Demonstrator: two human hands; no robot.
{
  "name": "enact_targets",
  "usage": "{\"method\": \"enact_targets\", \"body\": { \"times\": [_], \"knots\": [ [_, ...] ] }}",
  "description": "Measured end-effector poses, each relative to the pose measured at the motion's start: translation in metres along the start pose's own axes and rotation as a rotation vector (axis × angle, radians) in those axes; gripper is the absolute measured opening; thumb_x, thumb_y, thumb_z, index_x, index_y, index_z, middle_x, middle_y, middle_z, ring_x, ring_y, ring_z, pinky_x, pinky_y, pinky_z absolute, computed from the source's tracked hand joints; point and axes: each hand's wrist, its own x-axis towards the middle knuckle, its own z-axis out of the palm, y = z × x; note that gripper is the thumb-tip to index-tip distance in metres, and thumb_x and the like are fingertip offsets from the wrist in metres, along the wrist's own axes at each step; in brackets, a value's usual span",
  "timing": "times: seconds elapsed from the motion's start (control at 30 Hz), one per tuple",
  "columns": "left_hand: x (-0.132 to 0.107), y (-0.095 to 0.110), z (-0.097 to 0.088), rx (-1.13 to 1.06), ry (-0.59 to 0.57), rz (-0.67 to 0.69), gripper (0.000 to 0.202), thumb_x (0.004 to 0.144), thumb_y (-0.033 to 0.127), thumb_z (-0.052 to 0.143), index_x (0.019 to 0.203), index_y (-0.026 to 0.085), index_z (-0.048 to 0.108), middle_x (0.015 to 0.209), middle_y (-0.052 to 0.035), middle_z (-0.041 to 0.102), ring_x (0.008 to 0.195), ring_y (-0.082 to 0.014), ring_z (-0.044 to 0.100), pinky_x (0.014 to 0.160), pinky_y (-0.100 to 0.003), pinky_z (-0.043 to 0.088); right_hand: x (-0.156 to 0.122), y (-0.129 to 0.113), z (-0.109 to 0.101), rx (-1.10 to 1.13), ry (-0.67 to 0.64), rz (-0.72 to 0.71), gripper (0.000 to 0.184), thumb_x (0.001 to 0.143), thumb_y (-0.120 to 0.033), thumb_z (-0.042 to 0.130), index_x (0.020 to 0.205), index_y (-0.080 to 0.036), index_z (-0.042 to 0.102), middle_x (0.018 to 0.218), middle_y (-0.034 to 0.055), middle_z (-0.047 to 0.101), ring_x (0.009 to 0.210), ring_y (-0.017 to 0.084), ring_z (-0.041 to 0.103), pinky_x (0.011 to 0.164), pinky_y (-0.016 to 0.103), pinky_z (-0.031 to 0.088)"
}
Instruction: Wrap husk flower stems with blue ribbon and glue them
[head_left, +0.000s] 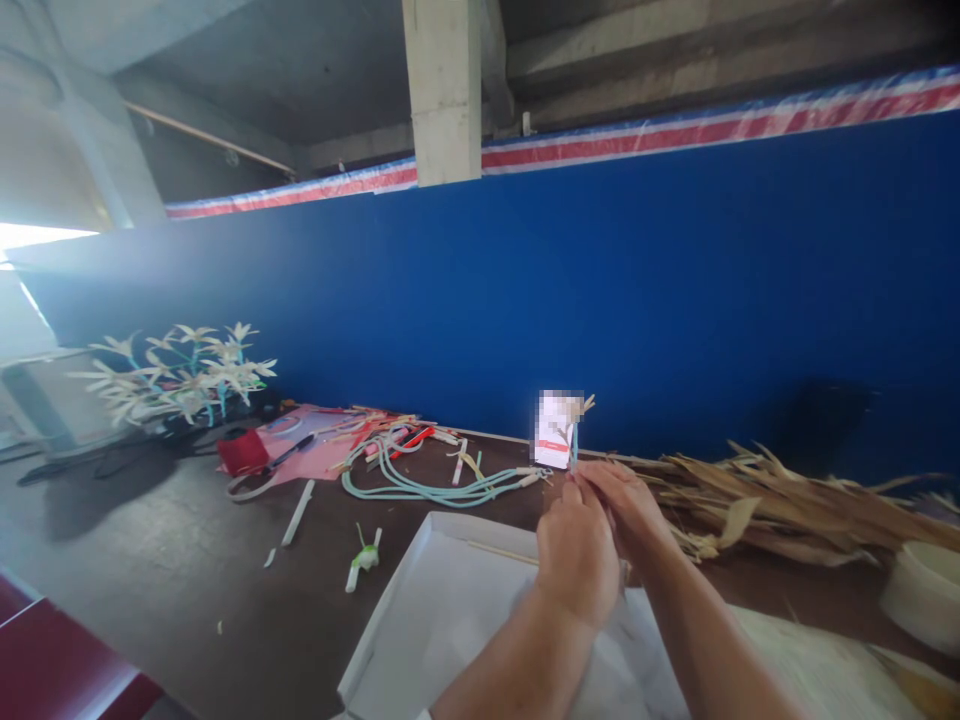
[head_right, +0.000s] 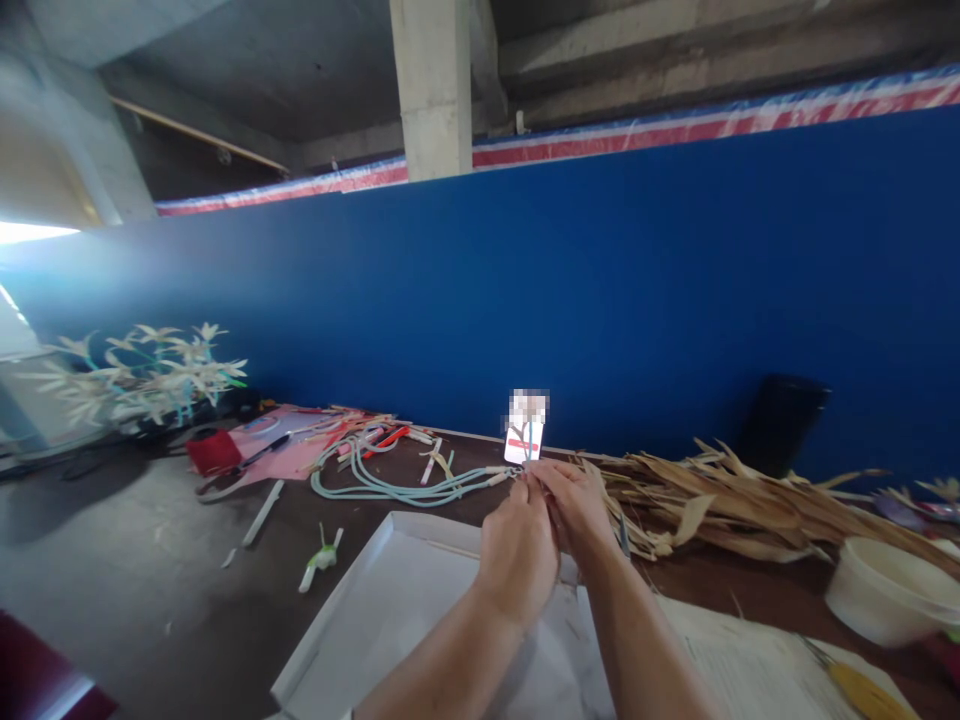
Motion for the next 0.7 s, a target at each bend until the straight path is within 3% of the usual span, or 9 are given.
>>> {"method": "enact_targets", "body": {
  "times": [0.07, 0.17, 0.27, 0.43, 0.5, 0.6, 0.7],
  "knots": [
    [-0.001, 0.002, 0.0, 0.025, -0.024, -0.009, 0.04, 0.087, 0.013, 0.028, 0.123, 0.011, 0.045, 0.101, -0.0167, 0.058, 0.084, -0.023, 0.059, 0.07, -0.032, 0.047, 0.002, 0.001, -0.002, 0.036, -0.131, 0.105, 0.02, 0.064, -0.039, 0.061, 0.058, -0.02, 0.066, 0.049, 0.001, 0.061, 0.044, 0.015, 0.052, 0.042, 0.026, 0.038],
    [-0.002, 0.003, 0.001, 0.07, -0.036, -0.015, 0.04, 0.086, 0.011, 0.027, 0.122, 0.011, 0.046, 0.101, -0.017, 0.058, 0.083, -0.0223, 0.06, 0.069, -0.031, 0.047, 0.003, 0.002, -0.003, 0.086, -0.161, 0.179, 0.018, 0.062, -0.036, 0.061, 0.057, -0.019, 0.066, 0.05, 0.0019, 0.061, 0.045, 0.015, 0.051, 0.043, 0.026, 0.037],
    [-0.003, 0.002, 0.005, 0.099, -0.038, 0.004, 0.041, 0.086, 0.01, 0.027, 0.123, 0.009, 0.044, 0.1, -0.0173, 0.057, 0.081, -0.0232, 0.06, 0.067, -0.033, 0.048, 0.003, 0.001, -0.003, 0.085, -0.13, 0.217, 0.014, 0.061, -0.032, 0.062, 0.055, -0.02, 0.065, 0.054, 0.002, 0.062, 0.05, 0.017, 0.053, 0.046, 0.027, 0.039],
    [-0.005, 0.003, 0.011, 0.138, -0.03, 0.015, 0.043, 0.086, 0.011, 0.03, 0.128, 0.008, 0.037, 0.099, -0.018, 0.056, 0.077, -0.0216, 0.06, 0.063, -0.03, 0.048, 0.005, -0.001, -0.004, -0.015, -0.048, 0.133, 0.016, 0.062, -0.028, 0.058, 0.047, -0.023, 0.062, 0.054, -0.0001, 0.063, 0.058, 0.019, 0.057, 0.051, 0.029, 0.042],
    [-0.005, 0.004, 0.009, 0.13, -0.029, 0.011, 0.042, 0.087, 0.012, 0.029, 0.128, 0.009, 0.036, 0.099, -0.0173, 0.057, 0.076, -0.0206, 0.06, 0.063, -0.029, 0.047, 0.006, -0.001, -0.004, 0.029, -0.027, 0.182, 0.016, 0.062, -0.03, 0.059, 0.048, -0.023, 0.063, 0.054, 0.0, 0.064, 0.056, 0.019, 0.058, 0.051, 0.029, 0.043],
    [-0.006, 0.008, 0.003, 0.108, -0.076, 0.042, 0.04, 0.086, 0.012, 0.029, 0.123, 0.013, 0.044, 0.097, -0.0148, 0.058, 0.079, -0.0215, 0.059, 0.065, -0.031, 0.047, 0.009, 0.0, -0.004, 0.098, 0.014, 0.281, 0.014, 0.059, -0.035, 0.063, 0.058, -0.021, 0.067, 0.063, 0.0031, 0.068, 0.058, 0.019, 0.059, 0.05, 0.029, 0.043],
    [-0.009, 0.01, -0.001, 0.122, -0.137, 0.1, 0.034, 0.08, 0.009, 0.036, 0.107, 0.012, 0.057, 0.091, -0.0145, 0.061, 0.079, -0.0237, 0.059, 0.065, -0.032, 0.046, 0.013, 0.005, -0.006, 0.043, 0.085, 0.256, 0.02, 0.059, -0.036, 0.064, 0.067, -0.019, 0.07, 0.07, 0.0059, 0.069, 0.059, 0.019, 0.059, 0.05, 0.028, 0.043]
  ]
}}
